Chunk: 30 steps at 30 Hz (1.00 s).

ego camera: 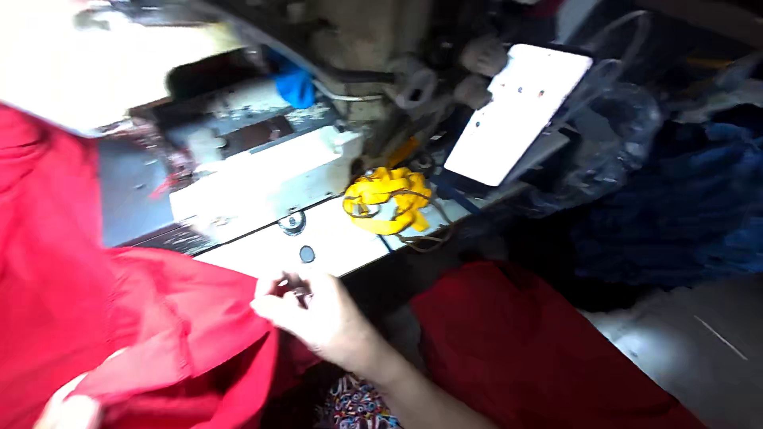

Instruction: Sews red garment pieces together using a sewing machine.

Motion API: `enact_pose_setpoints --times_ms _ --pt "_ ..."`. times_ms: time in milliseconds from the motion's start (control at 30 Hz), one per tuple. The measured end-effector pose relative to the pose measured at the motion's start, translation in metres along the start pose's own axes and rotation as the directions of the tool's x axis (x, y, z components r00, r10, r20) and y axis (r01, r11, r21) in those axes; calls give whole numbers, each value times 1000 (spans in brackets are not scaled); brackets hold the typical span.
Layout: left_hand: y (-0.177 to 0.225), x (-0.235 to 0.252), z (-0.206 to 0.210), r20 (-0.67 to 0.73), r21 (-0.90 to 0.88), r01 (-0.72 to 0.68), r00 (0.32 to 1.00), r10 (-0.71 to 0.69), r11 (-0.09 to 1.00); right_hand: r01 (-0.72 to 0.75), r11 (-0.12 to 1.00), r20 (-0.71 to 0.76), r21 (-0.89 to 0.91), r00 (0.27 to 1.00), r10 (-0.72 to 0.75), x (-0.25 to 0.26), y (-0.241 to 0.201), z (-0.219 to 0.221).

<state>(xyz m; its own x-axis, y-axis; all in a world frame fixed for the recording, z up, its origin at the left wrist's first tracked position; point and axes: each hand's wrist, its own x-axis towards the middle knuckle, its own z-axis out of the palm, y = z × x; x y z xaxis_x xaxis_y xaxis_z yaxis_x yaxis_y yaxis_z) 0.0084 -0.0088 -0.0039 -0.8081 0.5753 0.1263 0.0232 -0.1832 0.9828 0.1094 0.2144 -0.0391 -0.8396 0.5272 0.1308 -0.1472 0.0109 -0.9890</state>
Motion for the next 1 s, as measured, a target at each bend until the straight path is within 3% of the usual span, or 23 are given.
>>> enact_pose_setpoints --times_ms 67,167,233,333,400,467,533,600,667,733,800,900,1000 --pt "0 4 14 -18 22 -57 998 57 998 -4 1000 23 -8 1000 4 -5 -4 5" --pt "10 4 36 -43 231 -149 986 163 961 196 949 108 -247 979 -174 -13 -22 14" --pt "11 -1 43 66 322 -277 960 270 905 357 833 174 -423 934 -312 -14 -33 25" --pt "10 -10 47 218 238 -346 930 297 908 453 693 168 -561 882 -441 -12 -33 35" --pt "9 -13 39 172 81 -256 956 240 963 410 731 87 -546 896 -436 -10 -28 28" --pt "10 -14 27 29 -134 -115 992 120 984 303 868 -10 -393 942 -334 -11 -22 15" --pt "14 -13 20 -88 -357 10 995 -44 934 70 996 -47 -46 996 -72 -14 -20 7" --pt "16 -11 21 -141 -511 115 966 -215 852 -218 902 33 372 975 222 -16 -21 10" --pt "19 -6 22 -116 -579 193 942 -314 792 -384 716 208 583 923 325 -16 -22 13" --pt "25 0 21 -184 -525 199 923 -338 828 -426 633 313 646 905 289 -14 -25 14" --pt "24 3 9 -197 -343 127 959 -204 931 -427 628 346 650 903 256 -10 -31 15" --pt "22 3 -11 -128 50 -68 989 74 996 -333 736 272 590 940 207 -6 -39 20" --pt "24 -4 -20 -93 326 -215 962 258 920 -117 906 154 406 986 58 -6 -44 24"
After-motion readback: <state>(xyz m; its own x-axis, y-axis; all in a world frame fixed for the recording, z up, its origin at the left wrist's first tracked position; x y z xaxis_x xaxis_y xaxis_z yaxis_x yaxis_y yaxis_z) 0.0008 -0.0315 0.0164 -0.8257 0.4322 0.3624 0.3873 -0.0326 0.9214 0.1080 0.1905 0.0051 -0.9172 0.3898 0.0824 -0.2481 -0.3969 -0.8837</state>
